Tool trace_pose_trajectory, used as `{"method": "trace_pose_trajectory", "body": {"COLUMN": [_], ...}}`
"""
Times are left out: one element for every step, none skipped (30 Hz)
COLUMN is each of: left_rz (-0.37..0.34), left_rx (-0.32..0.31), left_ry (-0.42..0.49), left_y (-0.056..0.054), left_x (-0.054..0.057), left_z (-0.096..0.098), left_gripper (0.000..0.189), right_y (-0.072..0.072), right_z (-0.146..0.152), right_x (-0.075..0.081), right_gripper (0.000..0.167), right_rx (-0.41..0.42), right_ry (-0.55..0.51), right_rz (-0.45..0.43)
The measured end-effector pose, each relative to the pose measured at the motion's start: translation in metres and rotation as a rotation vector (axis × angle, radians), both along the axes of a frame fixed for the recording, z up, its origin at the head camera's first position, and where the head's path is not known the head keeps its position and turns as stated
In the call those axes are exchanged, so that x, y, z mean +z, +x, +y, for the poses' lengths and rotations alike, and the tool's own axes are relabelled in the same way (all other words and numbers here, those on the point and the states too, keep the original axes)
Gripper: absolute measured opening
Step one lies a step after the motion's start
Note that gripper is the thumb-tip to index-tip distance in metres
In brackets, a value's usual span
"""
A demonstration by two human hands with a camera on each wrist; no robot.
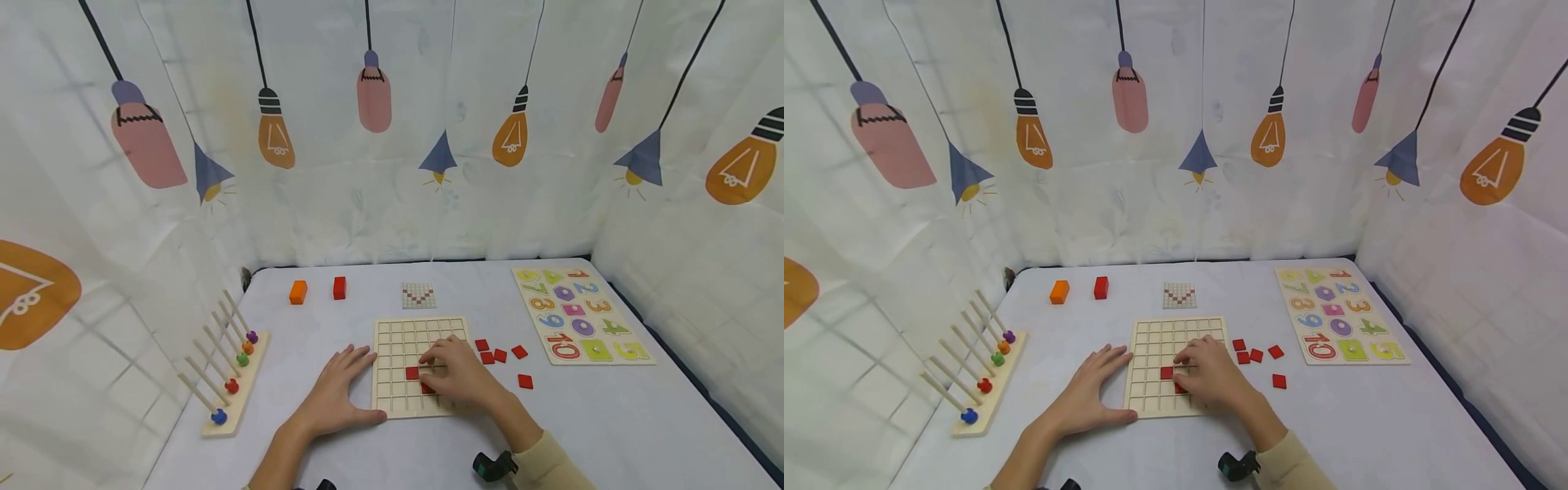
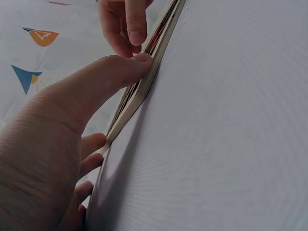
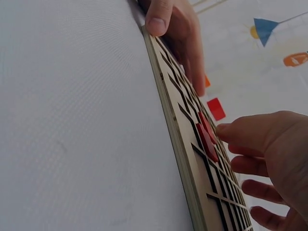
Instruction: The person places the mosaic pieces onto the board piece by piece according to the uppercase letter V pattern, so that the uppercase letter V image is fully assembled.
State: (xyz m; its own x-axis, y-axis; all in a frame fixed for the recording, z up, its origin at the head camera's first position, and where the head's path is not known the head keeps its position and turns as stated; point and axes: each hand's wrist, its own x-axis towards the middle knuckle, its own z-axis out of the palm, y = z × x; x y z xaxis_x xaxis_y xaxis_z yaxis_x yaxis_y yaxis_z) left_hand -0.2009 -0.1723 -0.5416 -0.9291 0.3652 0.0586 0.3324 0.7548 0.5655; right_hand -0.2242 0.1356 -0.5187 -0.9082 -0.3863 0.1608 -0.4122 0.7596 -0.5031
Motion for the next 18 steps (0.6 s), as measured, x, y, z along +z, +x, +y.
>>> {"method": "trace_pose_trajectory", "body": {"left_rz": [-0.003,-0.006,-0.008,-0.009,-0.008,-0.007,-0.006,-0.005,-0.004,-0.003,-0.003,-0.003,-0.002,-0.001,0.0,0.0,0.001,0.001], "left_rx": [0.001,0.002,0.002,0.004,0.004,0.005,0.005,0.006,0.007,0.008,0.008,0.009,0.009,0.009,0.009,0.009,0.008,0.008], "left_ry": [0.0,0.0,-0.003,-0.004,-0.007,-0.009,-0.009,-0.01,-0.011,-0.011,-0.011,-0.011,-0.011,-0.011,-0.011,-0.012,-0.013,-0.014], "left_y": [0.0,0.0,0.0,0.0,0.0,0.0,0.0,0.0,0.0,0.0,0.0,0.0,0.0,0.0,0.0,0.0,0.0,0.0], "left_x": [0.0,0.0,-0.001,-0.001,-0.001,-0.001,-0.002,-0.002,-0.002,-0.002,-0.002,-0.002,-0.002,-0.002,-0.002,-0.002,-0.003,-0.003], "left_z": [0.0,0.0,0.0,0.0,0.001,0.001,0.001,0.001,0.001,0.001,0.001,0.001,0.001,0.0,0.0,0.0,0.0,0.0], "left_gripper": [0.115,0.115,0.115,0.115,0.115,0.115,0.115,0.115,0.115,0.115,0.115,0.115,0.115,0.115,0.115,0.115,0.116,0.116], "right_y": [0.0,0.0,0.001,0.001,0.001,0.001,0.001,0.001,0.001,0.001,0.001,0.001,0.0,0.0,0.0,0.0,0.0,-0.001], "right_z": [0.003,0.005,0.008,0.01,0.013,0.016,0.018,0.021,0.024,0.026,0.029,0.031,0.033,0.035,0.037,0.039,0.041,0.042], "right_x": [0.0,0.0,0.0,0.0,0.001,0.002,0.003,0.004,0.005,0.006,0.007,0.008,0.008,0.009,0.009,0.009,0.009,0.009], "right_gripper": [0.022,0.021,0.022,0.022,0.022,0.022,0.022,0.022,0.023,0.023,0.023,0.023,0.024,0.024,0.024,0.024,0.024,0.024], "right_rx": [-0.003,-0.008,-0.009,-0.012,-0.016,-0.027,-0.034,-0.04,-0.045,-0.05,-0.054,-0.058,-0.057,-0.059,-0.062,-0.064,-0.069,-0.074], "right_ry": [-0.006,-0.013,-0.019,-0.025,-0.034,-0.041,-0.051,-0.061,-0.069,-0.075,-0.081,-0.083,-0.087,-0.091,-0.09,-0.089,-0.09,-0.088], "right_rz": [-0.004,-0.008,-0.004,-0.002,-0.002,-0.007,-0.01,-0.015,-0.015,-0.021,-0.027,-0.03,-0.033,-0.037,-0.038,-0.039,-0.043,-0.043]}}
